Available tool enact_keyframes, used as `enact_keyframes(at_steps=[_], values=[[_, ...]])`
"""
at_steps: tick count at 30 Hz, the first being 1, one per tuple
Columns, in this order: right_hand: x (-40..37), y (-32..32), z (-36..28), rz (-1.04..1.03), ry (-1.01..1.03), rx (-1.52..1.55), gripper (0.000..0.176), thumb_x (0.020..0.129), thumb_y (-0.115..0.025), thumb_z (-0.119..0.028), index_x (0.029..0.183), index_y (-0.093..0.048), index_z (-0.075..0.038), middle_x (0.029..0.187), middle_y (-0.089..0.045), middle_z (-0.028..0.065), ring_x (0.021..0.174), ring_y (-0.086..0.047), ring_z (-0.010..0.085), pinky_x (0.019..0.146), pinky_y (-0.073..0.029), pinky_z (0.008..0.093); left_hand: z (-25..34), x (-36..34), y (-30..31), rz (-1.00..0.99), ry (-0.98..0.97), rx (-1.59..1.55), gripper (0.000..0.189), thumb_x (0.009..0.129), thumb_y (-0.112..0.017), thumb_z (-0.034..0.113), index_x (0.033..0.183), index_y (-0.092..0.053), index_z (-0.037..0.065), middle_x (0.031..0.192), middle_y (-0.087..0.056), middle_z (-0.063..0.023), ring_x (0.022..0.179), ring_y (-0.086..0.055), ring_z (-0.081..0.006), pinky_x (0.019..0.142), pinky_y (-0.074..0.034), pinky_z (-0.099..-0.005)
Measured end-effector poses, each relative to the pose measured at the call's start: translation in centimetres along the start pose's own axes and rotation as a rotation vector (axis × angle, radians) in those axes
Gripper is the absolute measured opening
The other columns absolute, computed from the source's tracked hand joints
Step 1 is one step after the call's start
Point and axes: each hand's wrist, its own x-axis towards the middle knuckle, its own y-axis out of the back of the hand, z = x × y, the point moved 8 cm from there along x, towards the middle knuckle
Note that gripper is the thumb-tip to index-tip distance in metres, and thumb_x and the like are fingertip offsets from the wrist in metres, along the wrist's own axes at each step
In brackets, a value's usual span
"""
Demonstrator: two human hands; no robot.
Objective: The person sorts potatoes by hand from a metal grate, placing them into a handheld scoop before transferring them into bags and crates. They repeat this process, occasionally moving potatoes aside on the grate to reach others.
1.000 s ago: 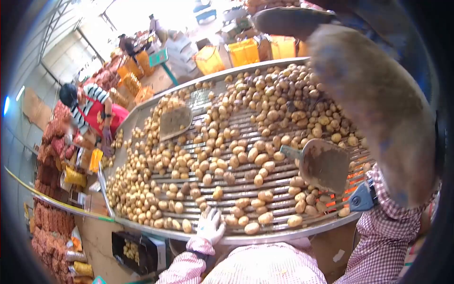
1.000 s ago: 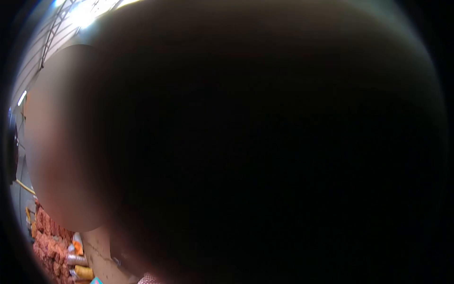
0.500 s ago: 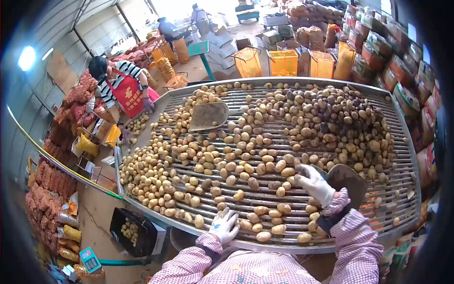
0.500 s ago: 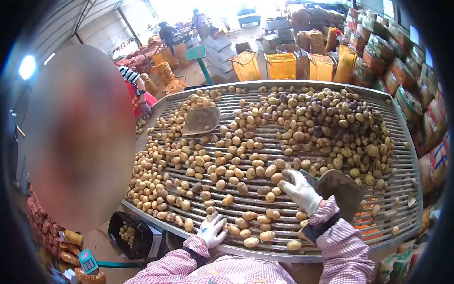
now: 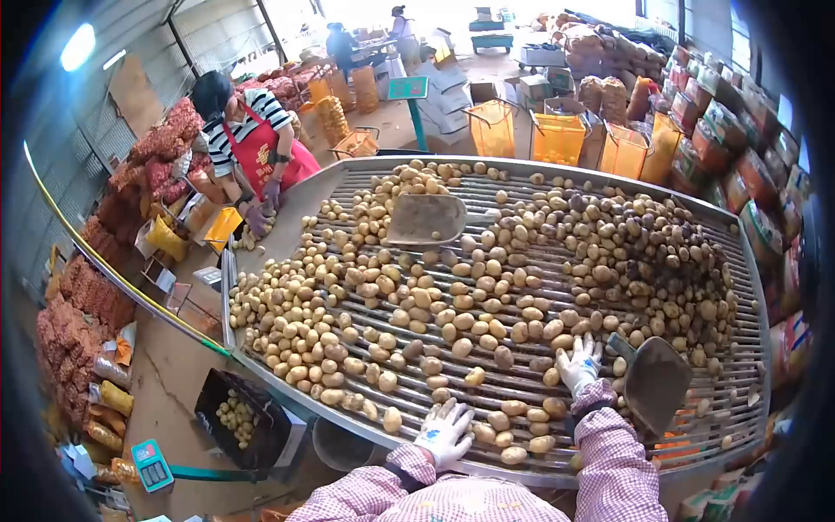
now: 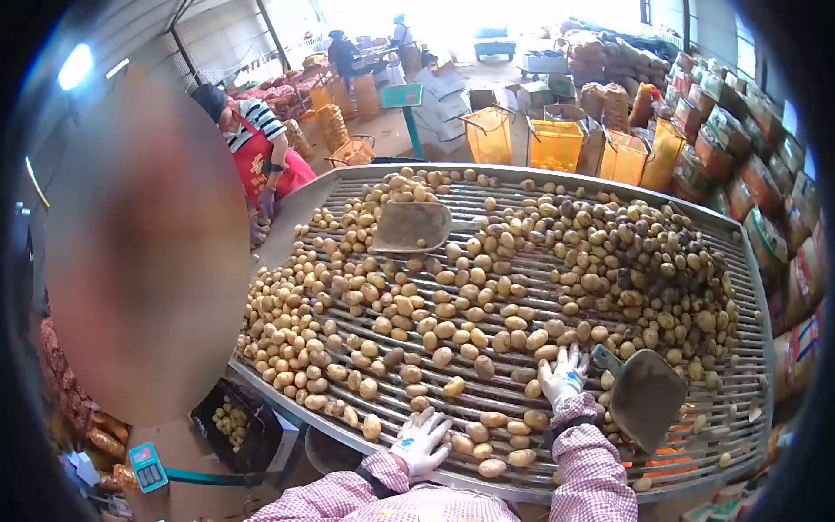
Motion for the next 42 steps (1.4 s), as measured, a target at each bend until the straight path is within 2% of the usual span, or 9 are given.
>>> enact_keyframes(at_steps=[10,18,27,30,34,36,40,41,42], values=[[-9.7,-5.4,-17.2,-0.053,0.578,-0.046,0.073,0.095,-0.058,-0.049,0.155,-0.044,-0.009,0.159,-0.043,0.017,0.146,-0.04,0.0383,0.121,-0.027,0.0567,-2.1,1.2,1.7,-0.012,-0.179,0.002,0.064,0.1,-0.052,0.044,0.155,-0.045,0.013,0.159,-0.04,-0.0199,0.154,-0.026,-0.0409,0.125,-0.02,-0.0599],[-10.9,-7.6,-20.0,-0.066,0.45,-0.228,0.075,0.098,-0.054,-0.05,0.158,-0.04,-0.008,0.165,-0.033,0.0212,0.15,-0.032,0.0409,0.122,-0.024,0.0587,-11.3,1.5,4.0,-0.188,-0.105,0.35,0.062,0.099,-0.054,0.049,0.158,-0.043,0.032,0.172,-0.024,-0.0106,0.158,-0.016,-0.0418,0.117,-0.005,-0.0799],[-11.1,-9.3,-21.3,-0.168,0.315,-0.211,0.082,0.098,-0.049,-0.055,0.165,-0.025,-0.014,0.172,-0.015,0.0189,0.155,-0.018,0.0482,0.124,-0.015,0.0628,-21.9,0.9,9.1,-0.262,0.025,0.382,0.065,0.099,-0.053,0.042,0.161,-0.037,0.032,0.172,-0.025,-0.003,0.16,-0.008,-0.0393,0.119,-0.005,-0.0781],[-11.0,-9.7,-21.1,-0.141,0.314,-0.184,0.081,0.098,-0.051,-0.052,0.165,-0.027,-0.013,0.172,-0.016,0.0194,0.154,-0.019,0.0492,0.123,-0.017,0.0649,-23.8,1.7,11.5,-0.249,0.061,0.149,0.059,0.099,-0.053,0.044,0.154,-0.048,0.024,0.162,-0.042,-0.0133,0.155,-0.027,-0.0428,0.124,-0.015,-0.0664],[-11.1,-9.3,-21.3,-0.081,0.342,-0.151,0.082,0.095,-0.059,-0.049,0.163,-0.031,-0.012,0.17,-0.02,0.0196,0.152,-0.021,0.0485,0.122,-0.019,0.0652,-28.6,2.0,17.5,-0.013,0.258,-0.669,0.052,0.103,-0.059,0.032,0.149,-0.054,0.008,0.153,-0.052,-0.0175,0.142,-0.049,-0.0297,0.118,-0.038,-0.0352],[-10.9,-9.9,-21.0,-0.112,0.315,-0.166,0.084,0.096,-0.058,-0.049,0.165,-0.027,-0.014,0.171,-0.017,0.0184,0.153,-0.02,0.0479,0.123,-0.017,0.0648,-32.0,2.2,19.4,0.231,0.357,-0.938,0.048,0.105,-0.06,0.025,0.147,-0.054,0.002,0.141,-0.063,-0.0097,0.132,-0.053,-0.0172,0.113,-0.042,-0.0317],[-11.0,-9.4,-21.2,-0.151,0.296,-0.175,0.083,0.096,-0.057,-0.05,0.165,-0.026,-0.014,0.172,-0.015,0.0183,0.154,-0.017,0.0477,0.123,-0.016,0.0642,-43.2,2.5,19.8,0.583,0.382,-1.141,0.039,0.106,-0.053,0.022,0.14,-0.059,0.004,0.135,-0.064,-0.0104,0.127,-0.058,-0.0193,0.11,-0.045,-0.0339],[-11.0,-9.3,-21.3,-0.137,0.308,-0.183,0.083,0.096,-0.056,-0.05,0.164,-0.027,-0.012,0.171,-0.015,0.0203,0.153,-0.02,0.049,0.122,-0.018,0.0641,-38.8,1.1,24.2,0.563,0.285,-1.094,0.041,0.106,-0.052,0.027,0.141,-0.057,0.006,0.134,-0.063,-0.0109,0.129,-0.056,-0.022,0.109,-0.045,-0.0342],[-11.2,-9.2,-21.4,-0.129,0.319,-0.192,0.082,0.097,-0.054,-0.051,0.164,-0.028,-0.011,0.171,-0.016,0.0223,0.151,-0.023,0.0503,0.122,-0.02,0.064,-38.1,-0.1,25.2,0.747,0.532,-1.417,0.045,0.104,-0.054,0.032,0.144,-0.054,0.01,0.135,-0.061,-0.011,0.135,-0.052,-0.0246,0.113,-0.04,-0.039]])
